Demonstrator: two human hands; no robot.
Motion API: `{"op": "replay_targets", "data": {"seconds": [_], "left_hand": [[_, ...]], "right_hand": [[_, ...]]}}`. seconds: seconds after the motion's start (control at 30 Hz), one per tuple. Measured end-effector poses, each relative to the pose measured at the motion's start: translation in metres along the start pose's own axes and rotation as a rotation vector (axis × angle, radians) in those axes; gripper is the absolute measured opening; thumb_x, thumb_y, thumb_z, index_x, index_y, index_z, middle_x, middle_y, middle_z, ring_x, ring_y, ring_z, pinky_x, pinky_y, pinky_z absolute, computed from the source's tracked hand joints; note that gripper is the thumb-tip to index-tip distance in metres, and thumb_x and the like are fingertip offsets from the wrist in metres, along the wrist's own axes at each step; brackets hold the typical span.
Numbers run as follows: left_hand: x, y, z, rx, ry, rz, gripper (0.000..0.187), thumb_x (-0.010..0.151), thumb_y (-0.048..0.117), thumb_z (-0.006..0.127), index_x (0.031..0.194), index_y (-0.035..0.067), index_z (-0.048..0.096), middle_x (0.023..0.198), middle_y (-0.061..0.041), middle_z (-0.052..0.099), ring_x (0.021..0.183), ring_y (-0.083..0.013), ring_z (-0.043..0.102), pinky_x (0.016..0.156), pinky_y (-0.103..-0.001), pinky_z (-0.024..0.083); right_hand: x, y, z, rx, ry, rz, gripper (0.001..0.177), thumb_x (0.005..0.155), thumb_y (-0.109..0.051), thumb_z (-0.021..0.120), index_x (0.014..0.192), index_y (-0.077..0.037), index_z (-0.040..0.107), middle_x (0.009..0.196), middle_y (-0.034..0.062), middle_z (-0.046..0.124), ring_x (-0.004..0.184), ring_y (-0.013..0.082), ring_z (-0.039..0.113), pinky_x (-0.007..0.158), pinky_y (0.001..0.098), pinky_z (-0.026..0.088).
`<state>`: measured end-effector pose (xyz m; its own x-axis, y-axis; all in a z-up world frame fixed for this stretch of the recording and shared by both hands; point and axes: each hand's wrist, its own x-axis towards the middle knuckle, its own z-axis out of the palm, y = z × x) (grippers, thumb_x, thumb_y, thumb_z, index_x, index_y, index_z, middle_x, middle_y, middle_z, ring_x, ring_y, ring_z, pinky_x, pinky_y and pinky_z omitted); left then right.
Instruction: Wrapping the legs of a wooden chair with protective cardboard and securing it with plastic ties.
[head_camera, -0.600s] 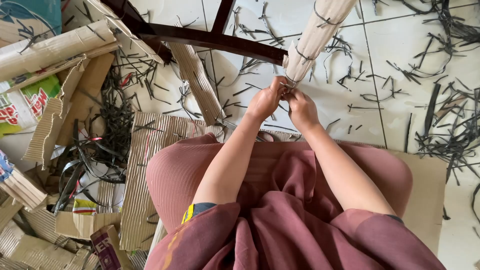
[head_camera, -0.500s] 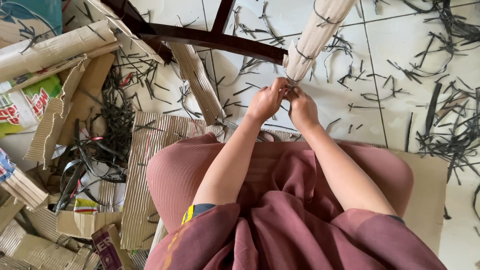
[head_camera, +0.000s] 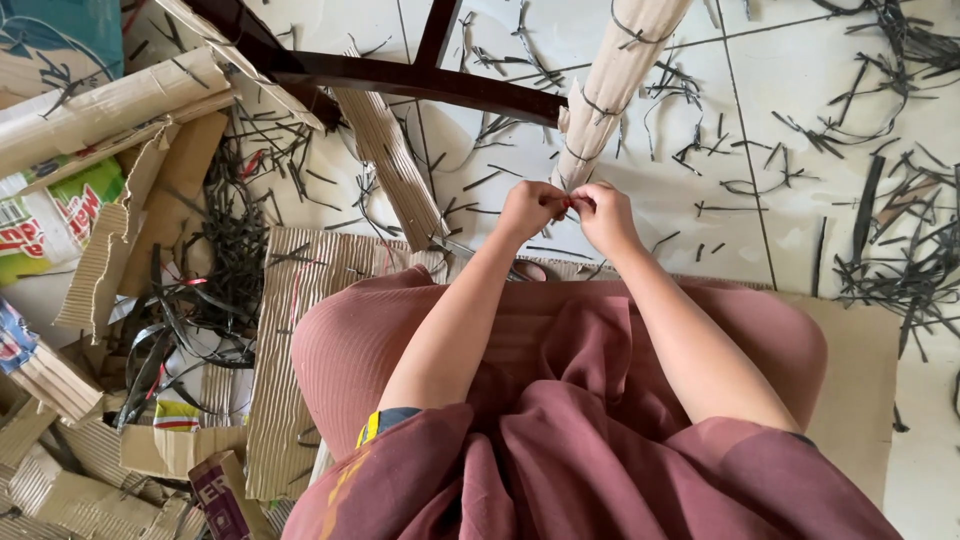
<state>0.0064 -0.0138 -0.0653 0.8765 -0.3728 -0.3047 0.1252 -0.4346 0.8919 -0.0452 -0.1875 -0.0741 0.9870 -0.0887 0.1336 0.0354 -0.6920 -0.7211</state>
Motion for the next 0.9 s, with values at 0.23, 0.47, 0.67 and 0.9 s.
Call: {"op": "replay_targets", "data": {"seconds": [0.23,0.47,0.67,0.9], "left_hand": [[0.003,0.01,-0.002,0.084,-0.086,-0.058,0.02,0.091,0.02,0.07,0.109,0.015,0.077,0.083,0.0,0.078,0.086,-0.0192,0.074,0.081,-0.035,0.061],[0.018,-0.004,0.006,0.202,-0.102,-0.038,0.015,0.101,0.025,0.061,0.11,0.02,0.073,0.092,-0.004,0.075,0.096,-0.0257,0.074,0.085,-0.037,0.061],[0.021,-0.021,-0.002,0.164,-0.109,0.134,0.013,0.105,0.023,0.054,0.105,0.017,0.066,0.089,-0.007,0.068,0.09,-0.0259,0.07,0.082,-0.039,0.06],[0.002,-0.004,-0.016,0.029,-0.234,0.326,0.015,0.103,0.003,0.048,0.098,0.01,0.061,0.083,-0.009,0.062,0.087,-0.0253,0.063,0.086,-0.043,0.055]], "right_hand": [[0.001,-0.007,-0.011,-0.039,0.044,0.033,0.013,0.087,-0.006,0.083,0.096,-0.013,0.078,0.081,0.0089,0.069,0.081,0.0308,0.073,0.075,0.0392,0.059],[0.01,0.013,-0.017,-0.182,0.084,0.068,0.005,0.089,-0.007,0.08,0.089,-0.011,0.078,0.078,0.0092,0.069,0.081,0.036,0.072,0.079,0.0453,0.058],[0.033,0.029,-0.017,-0.217,0.163,0.016,0.009,0.089,-0.002,0.073,0.087,-0.01,0.07,0.076,0.0105,0.067,0.078,0.0389,0.071,0.078,0.0478,0.057],[0.059,0.051,-0.003,-0.216,0.255,-0.01,0.015,0.09,0.003,0.071,0.082,-0.01,0.067,0.073,0.0079,0.067,0.074,0.0357,0.072,0.074,0.044,0.058]]}}
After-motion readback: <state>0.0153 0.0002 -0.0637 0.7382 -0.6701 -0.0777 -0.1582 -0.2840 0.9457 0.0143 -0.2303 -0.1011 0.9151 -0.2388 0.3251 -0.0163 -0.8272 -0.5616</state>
